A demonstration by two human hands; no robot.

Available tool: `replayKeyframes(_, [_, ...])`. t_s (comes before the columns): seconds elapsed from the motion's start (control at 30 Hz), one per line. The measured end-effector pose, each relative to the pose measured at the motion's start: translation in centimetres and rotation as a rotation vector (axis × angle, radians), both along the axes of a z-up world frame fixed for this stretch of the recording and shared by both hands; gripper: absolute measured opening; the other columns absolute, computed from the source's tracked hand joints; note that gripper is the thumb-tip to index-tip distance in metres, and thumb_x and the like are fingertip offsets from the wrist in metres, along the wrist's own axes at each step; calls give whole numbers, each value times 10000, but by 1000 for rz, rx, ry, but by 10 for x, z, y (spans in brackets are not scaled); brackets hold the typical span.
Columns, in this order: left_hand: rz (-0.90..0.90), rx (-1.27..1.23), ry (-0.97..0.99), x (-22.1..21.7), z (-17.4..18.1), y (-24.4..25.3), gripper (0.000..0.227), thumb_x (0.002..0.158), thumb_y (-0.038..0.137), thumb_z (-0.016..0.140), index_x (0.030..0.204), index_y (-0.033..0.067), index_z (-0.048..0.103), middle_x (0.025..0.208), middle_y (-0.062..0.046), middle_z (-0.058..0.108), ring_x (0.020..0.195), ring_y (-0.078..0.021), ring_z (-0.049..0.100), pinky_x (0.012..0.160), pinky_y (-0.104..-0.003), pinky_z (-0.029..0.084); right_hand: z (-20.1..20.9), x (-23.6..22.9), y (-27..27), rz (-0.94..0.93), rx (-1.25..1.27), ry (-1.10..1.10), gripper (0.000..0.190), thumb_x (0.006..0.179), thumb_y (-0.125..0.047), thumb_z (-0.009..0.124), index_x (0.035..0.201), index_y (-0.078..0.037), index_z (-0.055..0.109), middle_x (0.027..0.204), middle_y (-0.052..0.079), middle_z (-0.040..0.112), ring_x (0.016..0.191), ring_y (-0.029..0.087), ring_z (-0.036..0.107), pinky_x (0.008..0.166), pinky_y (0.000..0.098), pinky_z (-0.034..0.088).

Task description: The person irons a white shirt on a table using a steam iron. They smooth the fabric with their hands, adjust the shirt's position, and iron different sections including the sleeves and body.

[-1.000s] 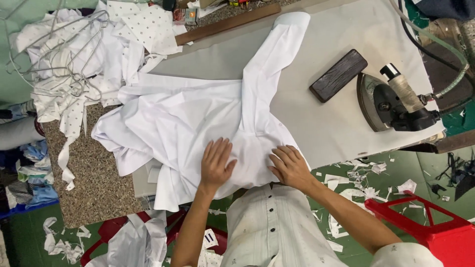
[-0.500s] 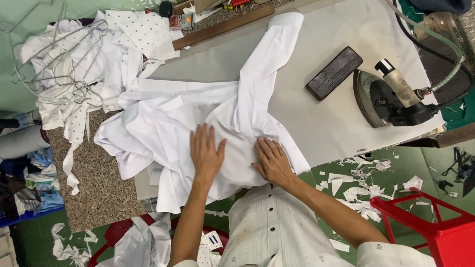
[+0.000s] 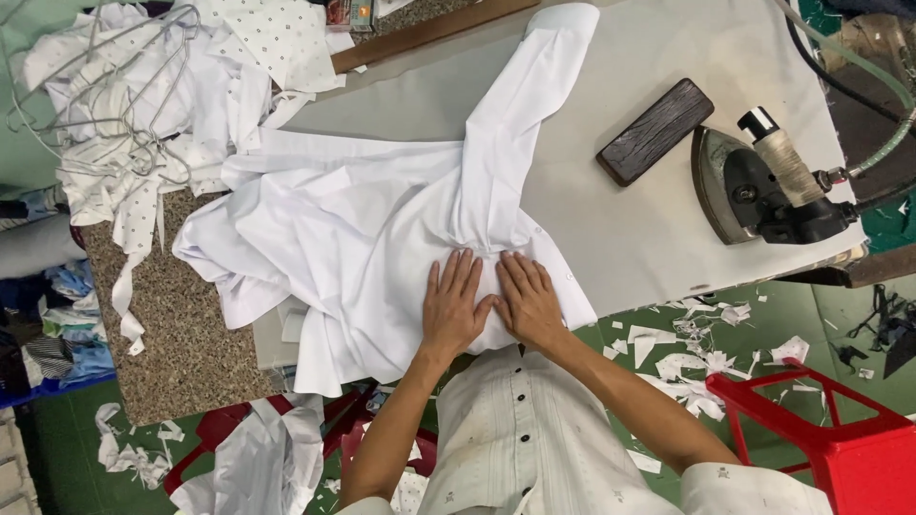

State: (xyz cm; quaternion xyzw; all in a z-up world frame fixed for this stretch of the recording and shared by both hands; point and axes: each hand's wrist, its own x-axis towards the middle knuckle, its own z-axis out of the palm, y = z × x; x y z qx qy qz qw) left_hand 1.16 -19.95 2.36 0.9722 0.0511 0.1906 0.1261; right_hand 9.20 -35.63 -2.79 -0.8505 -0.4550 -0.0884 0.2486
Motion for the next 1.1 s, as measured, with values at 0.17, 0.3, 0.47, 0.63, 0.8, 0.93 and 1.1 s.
replayKeyframes(0.17, [2,-40,58,-6,0,-5,617,1045,509,471,1468,64,528,1561,-181,461,1470,-329,396,1229,-562,214,-5,2,-25,-67,31,112,569,1037,-415,528,1471,-48,501,1500,232,476,1402,413,441,1109,552,362])
replayKeyframes(0.3, [-35,-73,46,-5,13,-24,672,1026,498,529,1473,-2,495,1563,-214,444,1471,-343,390,1222,-566,232,17,22,-55,-118,73,65,483,1014,-346,592,1384,-39,547,1414,211,513,1319,409,502,1045,520,422])
replayKeyframes(0.47, [-17,-28,84,2,7,-39,781,1012,590,478,1502,-17,443,1591,-225,398,1492,-356,349,1228,-582,205,29,102,-113,-232,116,-121,431,918,-182,722,1308,-39,608,1358,198,574,1265,409,562,1013,527,452])
replayKeyframes(0.63, [26,53,158,5,0,-39,800,1019,616,424,1535,5,400,1623,-208,358,1516,-340,309,1240,-571,168,70,238,-185,-395,54,-418,384,912,-124,820,1245,8,681,1316,231,591,1240,440,568,1025,542,445])
replayKeyframes(0.8, [42,154,291,2,8,-40,770,1033,581,398,1525,-11,418,1621,-190,368,1526,-318,312,1254,-536,215,104,331,-210,-561,-694,521,688,1039,-628,539,1239,28,595,1078,334,703,974,544,655,742,621,515])
replayKeyframes(0.93, [113,8,277,0,23,-38,716,1067,513,356,1518,-42,388,1610,-220,364,1516,-354,321,1254,-551,227,133,323,-200,-546,-534,783,512,1056,-477,644,1079,30,576,1026,279,658,921,466,612,738,531,440])
replayKeyframes(1.1, [217,110,187,0,19,-34,711,1074,544,348,1548,15,388,1621,-196,363,1515,-353,349,1245,-539,275,119,300,-215,-658,-246,999,370,1073,-364,677,1187,-16,630,901,148,636,681,292,566,624,463,430])
